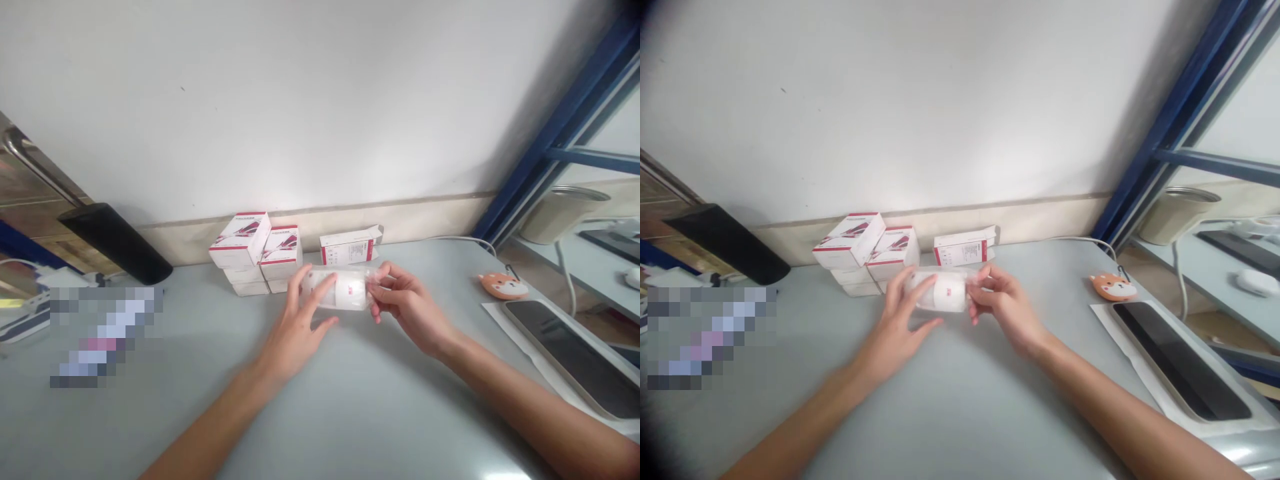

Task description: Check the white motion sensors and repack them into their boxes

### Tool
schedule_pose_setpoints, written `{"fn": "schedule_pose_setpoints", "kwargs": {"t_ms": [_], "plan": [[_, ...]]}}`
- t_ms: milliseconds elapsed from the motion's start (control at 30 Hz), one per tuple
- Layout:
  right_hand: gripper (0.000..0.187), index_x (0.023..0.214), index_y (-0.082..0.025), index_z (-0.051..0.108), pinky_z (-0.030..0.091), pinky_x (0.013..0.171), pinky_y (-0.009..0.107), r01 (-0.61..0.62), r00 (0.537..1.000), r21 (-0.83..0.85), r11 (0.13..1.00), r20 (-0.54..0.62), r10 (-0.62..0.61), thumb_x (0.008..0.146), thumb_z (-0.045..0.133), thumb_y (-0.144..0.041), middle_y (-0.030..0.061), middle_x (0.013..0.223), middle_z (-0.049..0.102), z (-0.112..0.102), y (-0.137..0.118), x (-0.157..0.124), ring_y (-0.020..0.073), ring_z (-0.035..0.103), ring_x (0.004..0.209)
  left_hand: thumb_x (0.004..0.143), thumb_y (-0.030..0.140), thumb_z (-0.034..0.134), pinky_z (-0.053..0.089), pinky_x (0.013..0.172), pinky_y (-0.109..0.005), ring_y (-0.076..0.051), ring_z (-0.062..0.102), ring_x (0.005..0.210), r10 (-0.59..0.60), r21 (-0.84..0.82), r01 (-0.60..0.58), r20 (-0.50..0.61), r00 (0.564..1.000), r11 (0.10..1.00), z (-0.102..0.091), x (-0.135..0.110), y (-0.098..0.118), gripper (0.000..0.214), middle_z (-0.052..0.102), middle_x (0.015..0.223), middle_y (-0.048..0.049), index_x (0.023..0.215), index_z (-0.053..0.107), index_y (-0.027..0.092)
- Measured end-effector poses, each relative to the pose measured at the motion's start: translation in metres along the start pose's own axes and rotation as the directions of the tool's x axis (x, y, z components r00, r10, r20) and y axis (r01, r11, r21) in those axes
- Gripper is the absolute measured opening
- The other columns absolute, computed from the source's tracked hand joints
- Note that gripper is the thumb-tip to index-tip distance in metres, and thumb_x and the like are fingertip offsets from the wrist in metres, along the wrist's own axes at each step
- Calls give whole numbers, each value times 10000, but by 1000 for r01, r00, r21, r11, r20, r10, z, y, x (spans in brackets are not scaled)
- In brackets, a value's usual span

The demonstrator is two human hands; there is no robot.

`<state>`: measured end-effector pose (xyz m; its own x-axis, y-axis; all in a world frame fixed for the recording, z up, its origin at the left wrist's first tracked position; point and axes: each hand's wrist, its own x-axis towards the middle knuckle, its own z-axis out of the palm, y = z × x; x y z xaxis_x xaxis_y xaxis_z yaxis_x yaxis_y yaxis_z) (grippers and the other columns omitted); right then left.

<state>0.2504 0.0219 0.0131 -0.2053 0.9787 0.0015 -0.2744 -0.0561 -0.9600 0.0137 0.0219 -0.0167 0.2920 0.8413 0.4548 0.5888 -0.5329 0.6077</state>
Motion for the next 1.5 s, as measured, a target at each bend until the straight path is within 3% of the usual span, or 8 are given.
{"fn": "schedule_pose_setpoints", "kwargs": {"t_ms": [167, 333, 467, 633, 833, 1100, 1267, 1500], "plan": [[274, 824, -224, 551, 494, 650, 325, 154, 987, -258, 954, 77, -139, 934, 724, -406, -14, 726, 642, -7, -11, 4, 153, 616, 624, 931, 367, 751, 501, 1042, -446, -283, 596, 1164, 139, 241, -115, -89, 986, 964, -10, 4, 0, 491, 679, 1323, -54, 1400, 608, 376], [216, 876, -223, 595, 429, 617, 302, 249, 961, -550, 798, 39, -273, 1000, 612, -400, -5, 760, 628, -13, -6, 7, 148, 560, 653, 1014, 542, 539, 510, 871, -347, -243, 651, 981, -210, -70, 210, 16, 978, 975, -14, 7, 16, 382, 734, 1055, -56, 1208, 683, 246], [175, 895, -231, 584, 421, 679, 309, 318, 933, -667, 674, 93, -348, 1027, 517, -325, 1, 804, 631, -10, 1, 6, 164, 543, 731, 1009, 643, 452, 450, 619, -282, -184, 599, 667, -503, -411, 597, 322, 802, 689, -15, 11, 28, 512, 665, 719, -16, 821, 644, 207], [258, 864, -229, 608, 415, 708, 319, 332, 938, -593, 734, 124, -324, 1026, 533, -416, 10, 827, 616, -9, -4, 8, 177, 539, 772, 997, 682, 398, 335, 441, -250, -143, 434, 398, -375, -513, 843, 758, 534, 162, -30, 19, 37, 574, 503, 448, 6, 827, 653, 196], [324, 840, -206, 631, 381, 676, 298, 86, 996, -317, 945, 37, -78, 922, 676, -516, -24, 727, 582, -10, -3, 11, 144, 513, 683, 938, 611, 626, 465, 563, -266, -168, 611, 667, -263, -834, 548, 543, 798, -58, -41, 26, 62, 486, 662, 794, -36, 1298, 636, 285], [134, 804, -188, 668, 414, 691, 293, -61, 995, -146, 987, 69, 71, 815, 674, -322, -13, 699, 566, -14, -17, 5, 133, 504, 675, 838, 359, 850, 457, 745, -289, -174, 567, 855, -150, -629, 221, 164, 975, 746, -39, 51, 73, 448, 638, 999, -30, 1208, 614, 268], [123, 747, -184, 672, 436, 669, 295, -82, 992, -115, 990, 87, 92, 756, 716, -299, 16, 725, 614, -7, -24, 0, 146, 541, 679, 855, 406, 810, 471, 795, -279, -178, 579, 933, -206, -794, 136, 13, 978, 593, -28, 66, 74, 357, 609, 985, 4, 1085, 573, 271], [336, 801, -220, 603, 377, 650, 294, 145, 913, -161, 976, -359, -194, 904, 645, -537, -9, 759, 560, -6, -17, 6, 155, 464, 699, 846, 550, 784, 547, 741, -318, -209, 665, 930, -477, -794, 319, 42, 878, 517, 12, 101, 80, 477, 677, 1051, -24, 1167, 569, 271]]}}
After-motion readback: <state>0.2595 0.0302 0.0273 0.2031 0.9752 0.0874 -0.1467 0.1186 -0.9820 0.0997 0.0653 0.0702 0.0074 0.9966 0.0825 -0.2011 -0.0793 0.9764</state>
